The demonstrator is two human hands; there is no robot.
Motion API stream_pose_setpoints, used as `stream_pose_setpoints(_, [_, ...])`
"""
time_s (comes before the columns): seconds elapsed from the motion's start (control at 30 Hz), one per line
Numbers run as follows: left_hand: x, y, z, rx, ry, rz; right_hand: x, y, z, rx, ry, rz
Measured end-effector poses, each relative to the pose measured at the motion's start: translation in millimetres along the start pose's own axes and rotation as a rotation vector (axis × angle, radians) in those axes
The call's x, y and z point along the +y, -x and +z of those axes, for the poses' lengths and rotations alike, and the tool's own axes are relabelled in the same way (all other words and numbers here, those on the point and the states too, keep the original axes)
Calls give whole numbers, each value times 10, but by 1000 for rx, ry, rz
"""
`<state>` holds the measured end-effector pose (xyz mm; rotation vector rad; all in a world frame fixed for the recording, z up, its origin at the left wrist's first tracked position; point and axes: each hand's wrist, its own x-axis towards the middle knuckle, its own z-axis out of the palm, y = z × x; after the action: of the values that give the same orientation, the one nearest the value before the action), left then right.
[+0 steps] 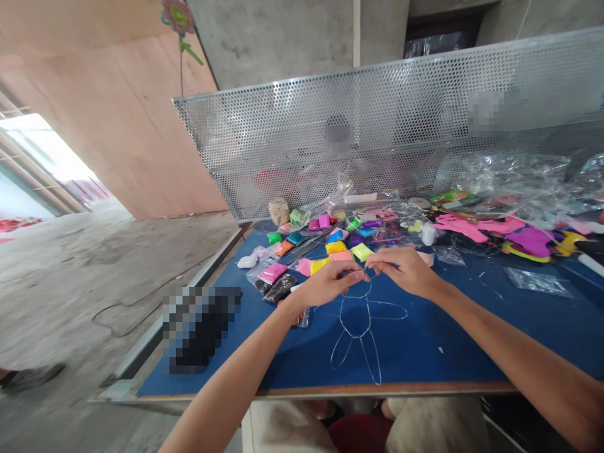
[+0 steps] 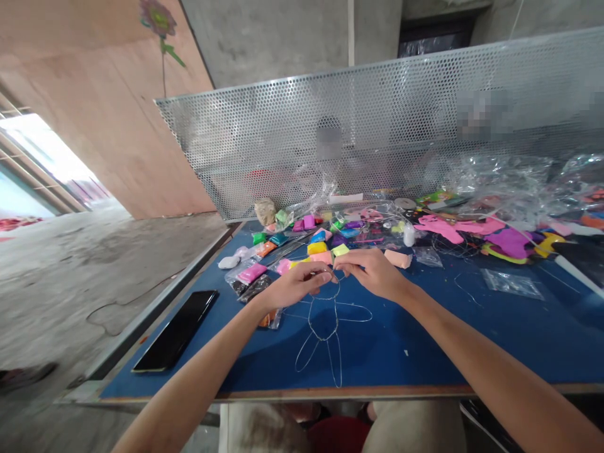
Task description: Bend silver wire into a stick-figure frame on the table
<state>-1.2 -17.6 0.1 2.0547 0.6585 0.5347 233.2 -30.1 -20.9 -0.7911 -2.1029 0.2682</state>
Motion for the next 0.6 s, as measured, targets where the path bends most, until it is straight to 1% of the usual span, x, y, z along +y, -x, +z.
stream_pose_setpoints(0.1, [36,10,8,-9,-12,0,-13,-7,23,37,2,37])
stream_pose_setpoints(0.17, [51,13,18,-14,-9,3,-16,-12,29,56,1,33])
stream_pose_setpoints(0.3, [46,13,30,-34,18,7,-20,-17,10,-7,-8,-46])
stream_pose_setpoints(0.37, [39,12,30,-43,46,-4,-38,-19,11,-29,-13,-54])
stream_pose_setpoints(0.4, [37,12,28,-39,72,-13,-51,-21,20,-15,-22,-34])
stream_pose_setpoints(0.47, [35,7,24,-21,160,-34,-81,-28,51,64,-80,58])
stream_pose_setpoints(0.53, [28,-2,16,8,282,-52,-103,-39,87,152,-198,177])
stream_pose_setpoints(0.6, [10,-15,6,32,397,-65,-105,-52,110,194,-329,254])
